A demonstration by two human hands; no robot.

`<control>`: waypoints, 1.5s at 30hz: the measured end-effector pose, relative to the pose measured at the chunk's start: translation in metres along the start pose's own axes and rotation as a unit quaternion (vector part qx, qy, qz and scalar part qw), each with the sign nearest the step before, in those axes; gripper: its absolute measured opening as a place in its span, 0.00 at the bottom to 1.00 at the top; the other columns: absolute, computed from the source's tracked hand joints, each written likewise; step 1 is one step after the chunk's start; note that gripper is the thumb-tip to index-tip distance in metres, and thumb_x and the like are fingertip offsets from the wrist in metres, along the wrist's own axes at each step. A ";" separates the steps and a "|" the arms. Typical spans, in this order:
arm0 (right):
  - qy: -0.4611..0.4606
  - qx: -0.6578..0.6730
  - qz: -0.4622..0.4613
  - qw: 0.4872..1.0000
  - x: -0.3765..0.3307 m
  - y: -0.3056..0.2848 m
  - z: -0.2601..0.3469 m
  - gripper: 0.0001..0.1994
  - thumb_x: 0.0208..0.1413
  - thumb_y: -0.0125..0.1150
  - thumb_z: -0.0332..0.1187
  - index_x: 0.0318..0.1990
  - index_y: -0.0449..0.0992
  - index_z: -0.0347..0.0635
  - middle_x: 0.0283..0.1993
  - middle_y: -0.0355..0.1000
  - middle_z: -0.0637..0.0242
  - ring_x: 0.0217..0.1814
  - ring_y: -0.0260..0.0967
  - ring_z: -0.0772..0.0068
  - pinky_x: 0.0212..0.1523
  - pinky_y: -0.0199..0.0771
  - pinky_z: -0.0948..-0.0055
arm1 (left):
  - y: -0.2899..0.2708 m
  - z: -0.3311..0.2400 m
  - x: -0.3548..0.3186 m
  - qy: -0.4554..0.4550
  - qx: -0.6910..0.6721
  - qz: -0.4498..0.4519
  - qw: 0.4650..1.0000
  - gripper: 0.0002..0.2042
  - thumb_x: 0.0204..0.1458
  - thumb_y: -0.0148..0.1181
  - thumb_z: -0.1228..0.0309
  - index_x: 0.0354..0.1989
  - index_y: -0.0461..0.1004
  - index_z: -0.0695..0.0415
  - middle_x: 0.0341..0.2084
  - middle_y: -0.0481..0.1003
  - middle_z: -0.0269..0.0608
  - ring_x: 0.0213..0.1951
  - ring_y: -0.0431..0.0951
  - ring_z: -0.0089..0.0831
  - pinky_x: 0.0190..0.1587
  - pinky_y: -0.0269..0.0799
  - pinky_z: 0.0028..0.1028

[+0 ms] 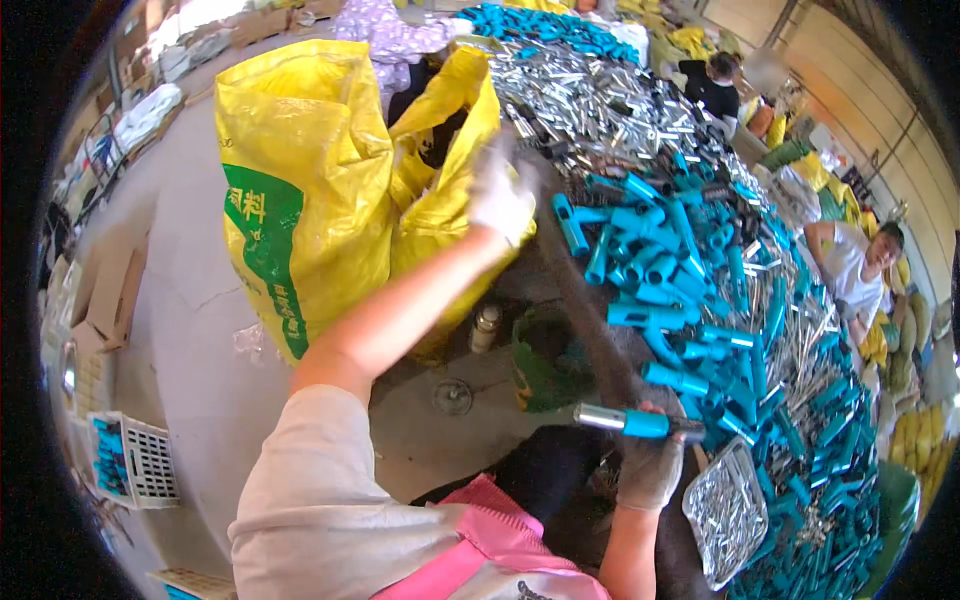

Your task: Assembling metal sleeves into plastic handles at a manufacturing workbench.

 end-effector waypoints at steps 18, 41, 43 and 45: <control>-0.034 -0.224 -0.011 0.974 0.017 -0.024 -0.001 0.30 0.54 0.53 0.55 0.56 0.61 0.43 0.47 0.68 0.60 0.51 0.67 0.55 0.46 0.71 0.53 | 0.103 0.257 0.029 -0.241 0.121 0.456 0.848 0.28 0.46 0.50 0.53 0.58 0.64 0.45 0.57 0.62 0.53 0.59 0.62 0.46 0.59 0.59 0.35; -0.059 -0.634 0.066 0.769 0.005 -0.021 0.006 0.17 0.65 0.34 0.40 0.47 0.74 0.51 0.49 0.72 0.77 0.56 0.65 0.76 0.63 0.50 0.64 | 0.097 0.339 -0.006 -0.042 0.252 0.550 0.795 0.15 0.54 0.46 0.66 0.45 0.74 0.60 0.48 0.72 0.50 0.46 0.74 0.42 0.47 0.68 0.36; -0.035 -0.609 0.082 0.788 0.005 -0.029 0.005 0.20 0.66 0.30 0.42 0.50 0.72 0.51 0.52 0.70 0.77 0.58 0.62 0.78 0.65 0.47 0.65 | 0.101 0.325 0.005 -0.041 0.251 0.544 0.799 0.15 0.54 0.46 0.66 0.44 0.74 0.60 0.48 0.72 0.50 0.46 0.74 0.42 0.47 0.68 0.36; -0.017 -0.584 0.093 0.806 0.008 -0.029 0.000 0.22 0.66 0.27 0.43 0.53 0.71 0.51 0.54 0.68 0.78 0.60 0.59 0.79 0.66 0.44 0.66 | 0.108 0.302 0.001 -0.035 0.245 0.537 0.807 0.15 0.54 0.47 0.66 0.44 0.74 0.60 0.48 0.72 0.50 0.46 0.74 0.42 0.46 0.68 0.36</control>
Point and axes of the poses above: each hand's wrist, its own x-axis towards the middle knuckle, its own y-axis out of the palm, z = x × y, the point moved 3 cm from there along x, towards the middle knuckle
